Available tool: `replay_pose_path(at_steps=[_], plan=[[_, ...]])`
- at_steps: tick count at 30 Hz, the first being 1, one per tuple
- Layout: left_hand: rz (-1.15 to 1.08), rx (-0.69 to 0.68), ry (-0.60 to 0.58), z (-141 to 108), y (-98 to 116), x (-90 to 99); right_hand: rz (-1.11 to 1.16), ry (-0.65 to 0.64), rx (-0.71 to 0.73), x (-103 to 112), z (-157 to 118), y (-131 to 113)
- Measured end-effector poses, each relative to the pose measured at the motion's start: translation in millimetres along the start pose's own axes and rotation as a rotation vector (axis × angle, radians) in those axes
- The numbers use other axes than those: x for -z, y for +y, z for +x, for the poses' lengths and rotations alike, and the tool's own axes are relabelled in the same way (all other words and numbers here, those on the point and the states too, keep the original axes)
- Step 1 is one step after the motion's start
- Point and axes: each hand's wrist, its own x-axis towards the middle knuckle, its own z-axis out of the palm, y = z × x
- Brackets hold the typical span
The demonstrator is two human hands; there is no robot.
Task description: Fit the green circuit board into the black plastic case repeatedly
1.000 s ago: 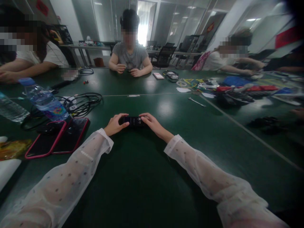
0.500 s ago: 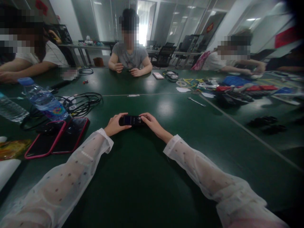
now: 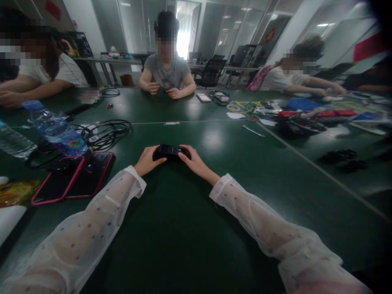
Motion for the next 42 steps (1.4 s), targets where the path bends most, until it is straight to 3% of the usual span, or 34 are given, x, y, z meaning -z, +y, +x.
replay_pose_path(at_steps=[5,9,17,24,28,36,42], plan=[[-0.063,-0.014,-0.007,0,-2,1.9,-0.088,-0.003,0.129,-1,-3,-2],[-0.178,-0.102,-0.008,0,-7,1.9,-0.065,0.034,0.147,-1,-3,-3],[-0.381,-0.028,0.107,4,-18,-3.9,-0.047,0.364,0.142,1,-10,-9],[-0.359,0.022,0.193,3,-14,-1.7,-0.169,0.566,0.130,32,6,22],[-0.288,0.006,0.234,3,-17,-1.4,-0.130,0.669,-0.014,44,15,46],[-0.246,0.017,0.202,2,-19,-1.1,-0.145,0.680,-0.085,42,19,67],[-0.222,-0.018,0.155,2,-21,-1.8,-0.107,0.697,-0.133,43,20,64]])
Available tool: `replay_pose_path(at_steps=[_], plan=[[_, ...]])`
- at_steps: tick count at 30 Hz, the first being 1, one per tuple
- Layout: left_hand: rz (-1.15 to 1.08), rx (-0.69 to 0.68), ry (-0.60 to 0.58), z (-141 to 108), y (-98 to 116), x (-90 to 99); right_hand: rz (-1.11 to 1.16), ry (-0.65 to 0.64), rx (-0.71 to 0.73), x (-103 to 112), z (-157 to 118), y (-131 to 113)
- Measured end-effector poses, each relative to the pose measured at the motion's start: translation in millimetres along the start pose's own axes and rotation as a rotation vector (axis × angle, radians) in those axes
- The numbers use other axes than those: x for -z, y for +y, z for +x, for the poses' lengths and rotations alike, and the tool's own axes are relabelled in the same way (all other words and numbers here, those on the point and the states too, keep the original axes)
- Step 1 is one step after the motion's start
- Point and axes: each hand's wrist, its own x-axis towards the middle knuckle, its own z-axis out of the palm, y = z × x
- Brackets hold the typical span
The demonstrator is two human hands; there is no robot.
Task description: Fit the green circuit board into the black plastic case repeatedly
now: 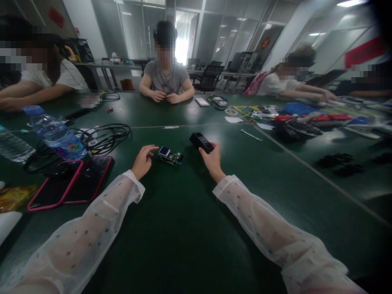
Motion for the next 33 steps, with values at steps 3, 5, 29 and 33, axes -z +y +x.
replay_pose_path(at_steps=[3,5,29,33], plan=[[-0.006,-0.005,-0.019,0,0,-0.4,0.016,-0.031,0.097,2,-5,-12],[-0.017,0.003,-0.026,0,-1,-0.7,0.011,-0.062,0.178,3,-10,-21],[-0.048,-0.026,-0.068,2,2,-2.6,0.017,-0.149,0.492,-1,-46,-60],[-0.052,-0.017,-0.066,2,5,-2.7,0.052,-0.228,0.456,-5,-52,-65]])
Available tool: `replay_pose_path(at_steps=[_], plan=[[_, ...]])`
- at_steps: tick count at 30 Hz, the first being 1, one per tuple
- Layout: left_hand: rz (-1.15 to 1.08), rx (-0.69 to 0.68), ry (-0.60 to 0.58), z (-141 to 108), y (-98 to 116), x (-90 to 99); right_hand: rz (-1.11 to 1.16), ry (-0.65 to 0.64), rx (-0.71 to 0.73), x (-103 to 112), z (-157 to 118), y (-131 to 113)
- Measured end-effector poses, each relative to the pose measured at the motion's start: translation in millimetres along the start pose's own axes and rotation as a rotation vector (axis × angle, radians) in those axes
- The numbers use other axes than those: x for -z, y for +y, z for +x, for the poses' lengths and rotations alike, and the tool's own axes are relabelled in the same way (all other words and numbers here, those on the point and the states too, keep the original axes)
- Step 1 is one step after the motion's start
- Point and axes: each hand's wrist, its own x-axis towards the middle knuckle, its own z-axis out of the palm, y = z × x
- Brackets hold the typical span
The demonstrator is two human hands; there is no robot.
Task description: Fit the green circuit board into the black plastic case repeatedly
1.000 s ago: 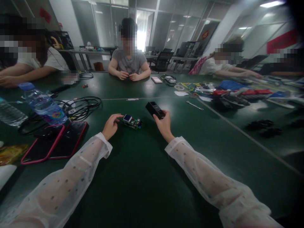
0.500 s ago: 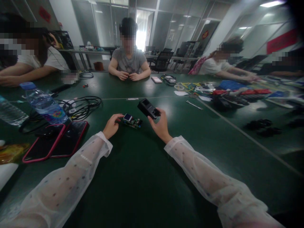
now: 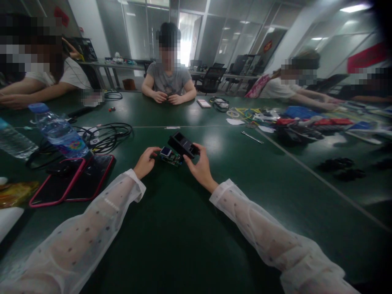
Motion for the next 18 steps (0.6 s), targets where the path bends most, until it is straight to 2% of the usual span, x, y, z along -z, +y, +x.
replay_pose_path(at_steps=[6,13,18], plan=[[-0.002,0.024,-0.015,-1.6,4.0,1.2,0.053,-0.070,0.000,-2.7,1.4,0.9],[0.003,-0.004,-0.005,0.1,0.4,-0.1,-0.003,-0.155,0.109,-4.5,0.9,-1.4],[0.017,0.053,0.012,1.2,1.7,-0.7,-0.029,-0.222,0.098,-4.6,1.5,-0.7]])
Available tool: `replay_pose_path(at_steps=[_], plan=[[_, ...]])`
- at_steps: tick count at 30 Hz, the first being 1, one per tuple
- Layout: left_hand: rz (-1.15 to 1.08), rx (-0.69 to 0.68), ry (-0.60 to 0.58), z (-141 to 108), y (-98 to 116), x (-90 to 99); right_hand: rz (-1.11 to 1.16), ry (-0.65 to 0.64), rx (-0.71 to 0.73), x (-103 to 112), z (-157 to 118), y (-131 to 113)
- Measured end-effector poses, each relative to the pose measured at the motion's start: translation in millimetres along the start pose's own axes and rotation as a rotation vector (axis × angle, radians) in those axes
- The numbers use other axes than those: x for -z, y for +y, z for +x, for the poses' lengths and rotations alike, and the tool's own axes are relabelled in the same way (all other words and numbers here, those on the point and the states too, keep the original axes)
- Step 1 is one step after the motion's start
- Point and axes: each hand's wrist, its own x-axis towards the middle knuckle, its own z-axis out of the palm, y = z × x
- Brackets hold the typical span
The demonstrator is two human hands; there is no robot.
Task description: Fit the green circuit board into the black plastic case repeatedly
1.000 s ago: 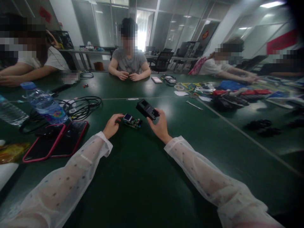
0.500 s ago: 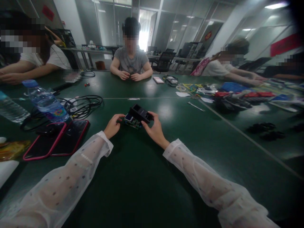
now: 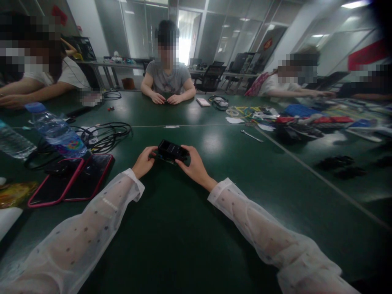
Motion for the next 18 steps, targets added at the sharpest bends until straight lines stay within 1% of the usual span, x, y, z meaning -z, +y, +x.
replay_pose_path(at_steps=[6,10,14,18], plan=[[-0.024,0.066,0.051,0,2,-1.0,-0.013,-0.094,-0.063,-3,-1,10],[-0.053,0.112,0.042,-2,5,-1.0,-0.025,-0.185,-0.071,-4,-1,13],[-0.022,0.083,0.039,-3,8,-0.2,-0.001,-0.223,-0.009,1,1,7],[0.019,0.053,0.003,-4,10,1.2,-0.018,-0.250,0.077,3,2,2]])
